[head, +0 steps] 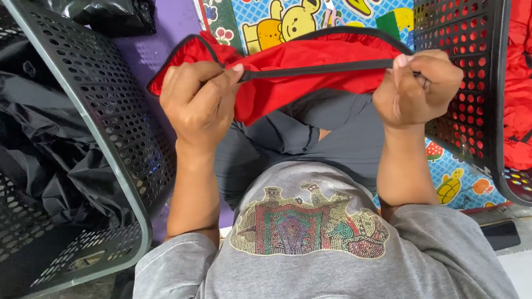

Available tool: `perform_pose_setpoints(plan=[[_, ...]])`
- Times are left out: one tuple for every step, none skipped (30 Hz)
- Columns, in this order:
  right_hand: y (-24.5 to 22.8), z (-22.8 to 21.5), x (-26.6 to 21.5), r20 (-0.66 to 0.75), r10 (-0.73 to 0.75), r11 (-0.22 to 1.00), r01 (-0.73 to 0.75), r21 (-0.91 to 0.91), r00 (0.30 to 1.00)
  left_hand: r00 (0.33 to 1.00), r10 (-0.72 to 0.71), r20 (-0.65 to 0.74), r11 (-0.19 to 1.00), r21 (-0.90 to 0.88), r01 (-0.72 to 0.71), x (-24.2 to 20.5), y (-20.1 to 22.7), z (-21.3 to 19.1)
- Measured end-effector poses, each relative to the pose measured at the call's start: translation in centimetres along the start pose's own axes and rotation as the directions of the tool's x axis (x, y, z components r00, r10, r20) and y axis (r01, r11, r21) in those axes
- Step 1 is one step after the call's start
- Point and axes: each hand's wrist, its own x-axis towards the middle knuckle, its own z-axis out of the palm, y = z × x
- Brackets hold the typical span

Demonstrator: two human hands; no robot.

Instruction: Trimming excess fabric or threads from red fabric covers using scissors while sitting on the floor.

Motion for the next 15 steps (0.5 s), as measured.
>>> perform_pose_setpoints(plan=[[0.1,-0.2,-0.3,0.000,-0.001,1.000,0.001,0.003,1.000,1.000,-0.001,-0.002,1.000,0.003,0.001,0.1,0.3,-0.1],[0.2,-0.3,-0.6,0.035,0.004,1.000,-0.004,0.006,0.999,1.000,-0.022,0.019,0.999,0.026,0.022,0.2,0.6,-0.1],[0.3,-0.5,-0.9,0.072,0.011,1.000,-0.011,0.010,0.997,0.998,-0.046,0.040,0.998,0.049,0.044,0.3,0.9,-0.2],[0.6,0.1,-1.0,0.074,0.011,1.000,-0.012,0.014,0.997,0.998,-0.049,0.040,0.998,0.052,0.047,-0.2,0.4,0.6],[1.0,0.6,-1.0,0.048,-0.126,0.992,0.125,0.009,0.991,1.000,-0.026,-0.013,0.999,0.028,0.026,-0.7,0.0,1.3],[1.3,1.2,-1.1,0.024,-0.260,0.966,0.260,0.003,0.965,0.998,-0.005,-0.067,1.000,0.005,0.006,-1.2,-0.5,2.0],[0.3,1.3,-0.5,0.023,-0.260,0.966,0.260,0.007,0.965,0.998,-0.007,-0.068,1.000,0.009,0.008,-1.4,-0.2,2.2],[-0.7,1.4,0.1,0.135,-0.153,0.987,0.144,0.078,0.979,0.998,-0.056,-0.037,0.998,-0.010,0.056,-1.5,0.1,2.4],[-1.7,1.6,0.7,0.253,-0.055,0.991,0.021,0.136,0.966,0.995,-0.104,-0.006,0.994,-0.028,0.104,-1.5,0.3,2.6],[-1.7,1.5,0.7,0.252,-0.058,0.990,0.022,0.140,0.966,0.994,-0.105,-0.008,0.994,-0.024,0.105,-1.8,0.3,2.7],[-1.8,1.4,0.7,0.385,0.019,0.987,-0.079,0.139,0.923,0.987,-0.151,0.056,0.987,-0.047,0.154,-2.1,0.4,2.8],[-1.8,1.3,0.7,0.511,0.090,0.976,-0.177,0.125,0.855,0.973,-0.195,0.121,0.977,-0.067,0.204,-2.4,0.4,2.9],[-2.4,1.6,1.8,0.511,0.086,0.976,-0.176,0.130,0.855,0.973,-0.198,0.119,0.977,-0.062,0.206,-2.4,0.6,2.7],[-3.1,1.8,2.8,0.521,0.067,0.974,-0.168,0.149,0.851,0.961,-0.212,0.178,0.968,-0.100,0.232,-2.5,0.7,2.6],[-3.7,1.9,3.8,0.531,0.047,0.973,-0.160,0.168,0.846,0.946,-0.222,0.237,0.956,-0.137,0.259,-2.5,0.8,2.6]])
